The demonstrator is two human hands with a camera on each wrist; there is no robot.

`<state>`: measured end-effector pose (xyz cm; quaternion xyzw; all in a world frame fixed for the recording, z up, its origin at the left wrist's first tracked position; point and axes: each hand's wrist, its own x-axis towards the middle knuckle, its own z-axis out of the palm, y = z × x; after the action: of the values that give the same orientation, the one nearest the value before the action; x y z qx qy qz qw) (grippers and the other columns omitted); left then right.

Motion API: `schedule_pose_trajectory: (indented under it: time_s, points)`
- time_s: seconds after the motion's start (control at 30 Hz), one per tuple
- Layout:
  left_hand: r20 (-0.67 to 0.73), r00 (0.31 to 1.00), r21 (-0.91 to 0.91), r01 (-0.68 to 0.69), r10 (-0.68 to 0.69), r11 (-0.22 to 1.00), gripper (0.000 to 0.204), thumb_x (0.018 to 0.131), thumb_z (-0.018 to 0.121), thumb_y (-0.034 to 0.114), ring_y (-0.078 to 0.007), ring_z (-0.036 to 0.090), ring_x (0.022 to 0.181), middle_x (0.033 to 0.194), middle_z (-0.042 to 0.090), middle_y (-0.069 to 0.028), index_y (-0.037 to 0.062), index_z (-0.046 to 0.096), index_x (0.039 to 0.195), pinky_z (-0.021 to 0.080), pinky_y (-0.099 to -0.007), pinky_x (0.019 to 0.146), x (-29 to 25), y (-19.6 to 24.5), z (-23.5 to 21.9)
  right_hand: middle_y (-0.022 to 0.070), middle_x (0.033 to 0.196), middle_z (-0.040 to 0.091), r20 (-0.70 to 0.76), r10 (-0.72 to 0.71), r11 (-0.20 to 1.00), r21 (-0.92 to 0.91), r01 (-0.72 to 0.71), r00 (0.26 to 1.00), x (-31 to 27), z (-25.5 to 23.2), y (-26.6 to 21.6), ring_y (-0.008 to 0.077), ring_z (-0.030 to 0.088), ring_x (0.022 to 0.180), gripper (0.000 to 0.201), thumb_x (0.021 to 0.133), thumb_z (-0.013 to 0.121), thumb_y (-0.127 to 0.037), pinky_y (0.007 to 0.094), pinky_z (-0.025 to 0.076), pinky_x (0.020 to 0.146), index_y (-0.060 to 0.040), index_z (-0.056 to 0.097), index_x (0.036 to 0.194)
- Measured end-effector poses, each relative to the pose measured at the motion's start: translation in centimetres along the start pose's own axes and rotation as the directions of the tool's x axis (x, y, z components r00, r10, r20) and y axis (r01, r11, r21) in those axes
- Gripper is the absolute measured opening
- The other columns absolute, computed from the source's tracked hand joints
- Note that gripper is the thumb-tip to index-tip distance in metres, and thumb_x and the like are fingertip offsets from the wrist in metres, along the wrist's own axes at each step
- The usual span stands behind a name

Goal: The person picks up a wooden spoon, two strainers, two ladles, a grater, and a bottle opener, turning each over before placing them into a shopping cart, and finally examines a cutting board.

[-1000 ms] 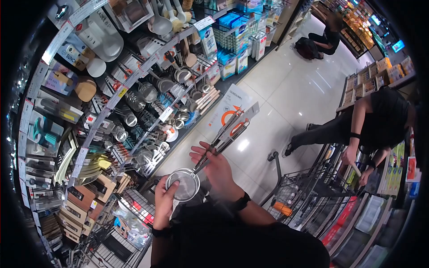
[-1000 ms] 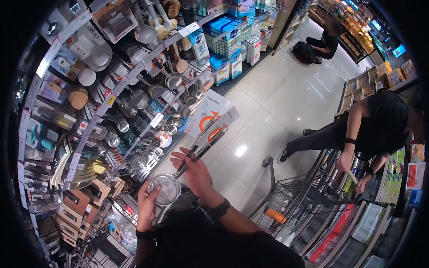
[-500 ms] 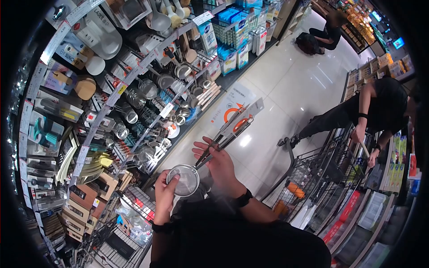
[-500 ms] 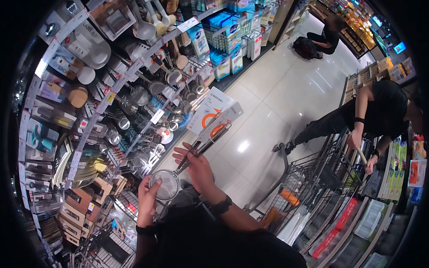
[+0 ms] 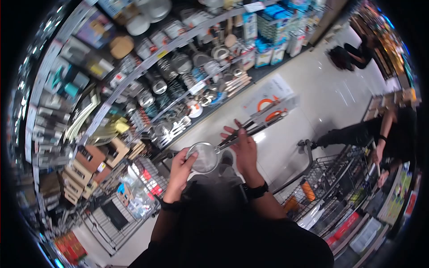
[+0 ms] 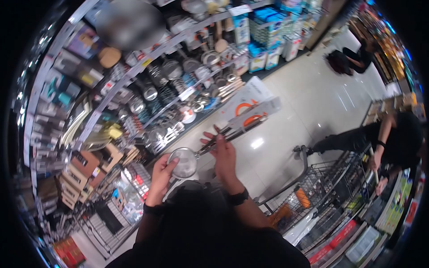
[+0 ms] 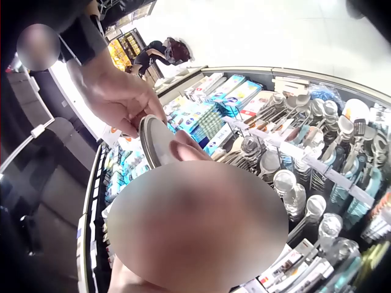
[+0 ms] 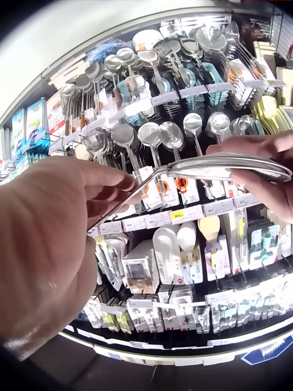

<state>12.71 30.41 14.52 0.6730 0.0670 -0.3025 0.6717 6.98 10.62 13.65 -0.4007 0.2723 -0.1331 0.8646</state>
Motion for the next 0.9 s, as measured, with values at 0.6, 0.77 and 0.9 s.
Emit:
schedule_pose_trajectory:
  time_s: [0.6, 0.77, 0.9]
  points:
    - [-0.581, 0.814, -0.242, -0.173, 0.000, 0.955, 0.028, 0.093, 0.057, 0.007, -0.0166, 0.066, 0.090, 0.103, 0.068, -0.0087, -0.0020, 0.060, 0.119, 0.053, -0.0285, 0.075, -18.3, -10.2, -31.5, 0.0139, 0.114, 0.067, 0.416, 0.546, 0.729, -0.664, -0.167, 0.727, -5.4, 10.9, 10.8, 0.0213, 0.065, 0.103, 0.036, 0.100, 0.051, -0.019, 0.0316, 0.052, 0.088, 0.0020, 0.055, 0.129]
    - [-0.794, 0.572, -0.396, -0.232, -0.204, 0.889, 0.028, 0.088, 0.054, 0.004, -0.0266, 0.067, 0.094, 0.104, 0.065, -0.0186, -0.0089, 0.058, 0.113, 0.059, -0.0368, 0.076, -28.1, -16.2, -39.9, 0.0141, 0.110, 0.067, 0.402, 0.554, 0.710, -0.685, -0.162, 0.729, -8.1, 12.5, 13.7, 0.0219, 0.065, 0.100, 0.033, 0.100, 0.052, -0.019, 0.0318, 0.053, 0.086, 0.0021, 0.058, 0.124]
    - [-0.767, 0.568, -0.526, -0.290, -0.298, 0.800, 0.026, 0.092, 0.048, 0.003, -0.0294, 0.064, 0.102, 0.114, 0.060, -0.0219, -0.0105, 0.055, 0.113, 0.061, -0.0386, 0.081, -29.5, -21.5, -45.4, 0.0138, 0.109, 0.067, 0.355, 0.550, 0.680, -0.716, -0.157, 0.756, -10.3, 13.7, 16.0, 0.0213, 0.066, 0.099, 0.032, 0.100, 0.052, -0.020, 0.0320, 0.053, 0.085, 0.0021, 0.059, 0.122]
